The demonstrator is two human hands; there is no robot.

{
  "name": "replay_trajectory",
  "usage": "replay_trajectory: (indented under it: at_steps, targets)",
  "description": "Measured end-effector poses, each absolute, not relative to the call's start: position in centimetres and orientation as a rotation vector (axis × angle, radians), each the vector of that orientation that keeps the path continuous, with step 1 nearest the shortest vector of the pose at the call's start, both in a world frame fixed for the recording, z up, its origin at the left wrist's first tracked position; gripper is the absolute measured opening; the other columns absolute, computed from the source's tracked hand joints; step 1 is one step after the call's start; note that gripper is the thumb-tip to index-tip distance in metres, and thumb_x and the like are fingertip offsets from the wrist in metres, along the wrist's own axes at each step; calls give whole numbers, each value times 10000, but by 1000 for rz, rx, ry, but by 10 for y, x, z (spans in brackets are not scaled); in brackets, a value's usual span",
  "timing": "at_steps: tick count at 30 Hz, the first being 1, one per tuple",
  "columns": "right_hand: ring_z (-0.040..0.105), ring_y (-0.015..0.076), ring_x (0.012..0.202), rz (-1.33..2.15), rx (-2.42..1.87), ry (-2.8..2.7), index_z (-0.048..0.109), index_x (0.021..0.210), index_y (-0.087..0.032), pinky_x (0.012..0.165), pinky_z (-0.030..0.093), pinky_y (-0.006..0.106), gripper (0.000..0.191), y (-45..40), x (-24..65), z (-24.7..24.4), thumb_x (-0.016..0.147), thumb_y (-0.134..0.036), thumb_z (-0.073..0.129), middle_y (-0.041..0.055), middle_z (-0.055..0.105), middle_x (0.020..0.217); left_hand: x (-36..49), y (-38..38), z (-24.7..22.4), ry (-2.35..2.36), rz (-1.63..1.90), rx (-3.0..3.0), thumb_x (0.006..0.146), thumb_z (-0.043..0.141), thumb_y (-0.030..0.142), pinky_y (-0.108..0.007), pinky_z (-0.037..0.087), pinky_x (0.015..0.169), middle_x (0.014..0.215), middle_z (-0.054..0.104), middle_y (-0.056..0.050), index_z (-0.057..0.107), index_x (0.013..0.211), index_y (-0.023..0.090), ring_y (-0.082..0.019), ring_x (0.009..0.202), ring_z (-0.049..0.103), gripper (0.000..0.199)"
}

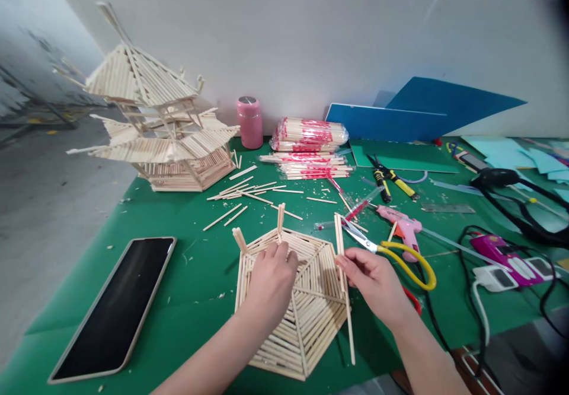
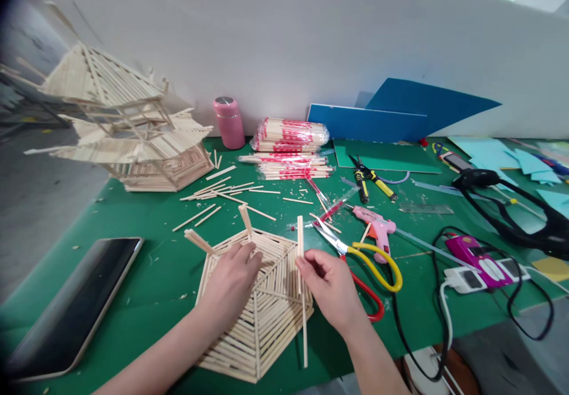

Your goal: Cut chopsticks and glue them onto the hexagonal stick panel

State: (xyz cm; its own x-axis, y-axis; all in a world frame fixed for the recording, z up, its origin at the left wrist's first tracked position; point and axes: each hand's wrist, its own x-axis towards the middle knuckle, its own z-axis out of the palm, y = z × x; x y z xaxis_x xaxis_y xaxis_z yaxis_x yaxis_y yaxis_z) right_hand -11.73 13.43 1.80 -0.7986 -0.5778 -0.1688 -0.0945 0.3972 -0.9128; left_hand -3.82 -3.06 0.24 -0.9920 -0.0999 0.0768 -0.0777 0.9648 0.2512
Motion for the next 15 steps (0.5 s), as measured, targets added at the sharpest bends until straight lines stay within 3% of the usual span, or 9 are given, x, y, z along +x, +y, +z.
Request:
replay_trajectory:
  at_steps: [4,9,12,15]
  targets:
    - [341,92,501,-1365,-628,2166,457,627,-175,454,301,210,279,136,-115,16,802,-390,431,-45,343,544,-42,-29,-2,-3050,-260,125,789,404,86,-404,417,708,901,557,-134,594,827,109,-260,862,488,195]
    - [284,85,506,-1359,-684,2151,441,623,-175,441,251,211,258,131,-113,16,809,-354,431,-47,317,557,-39,-31,4,-2970,-440,134,792,450,213,-442,391,748,915,568,-147,604,879,100,-285,879,484,210]
    - [274,85,513,-1365,-705,2089,434,620,-175,444,243,214,261,127,-109,20,812,-351,427,-47,305,561,-37,-28,12,-2777,-783,153,796,437,224,-413,378,747,843,588,-119,620,875,127,-256,836,493,222]
    - [285,88,527,-1381,-740,2010,428,601,-173,458,254,214,277,124,-104,25,811,-353,428,-46,313,563,-38,-21,23,-2498,-1461,320,792,450,265,-310,389,649,707,584,-69,642,826,150,-195,698,511,226]
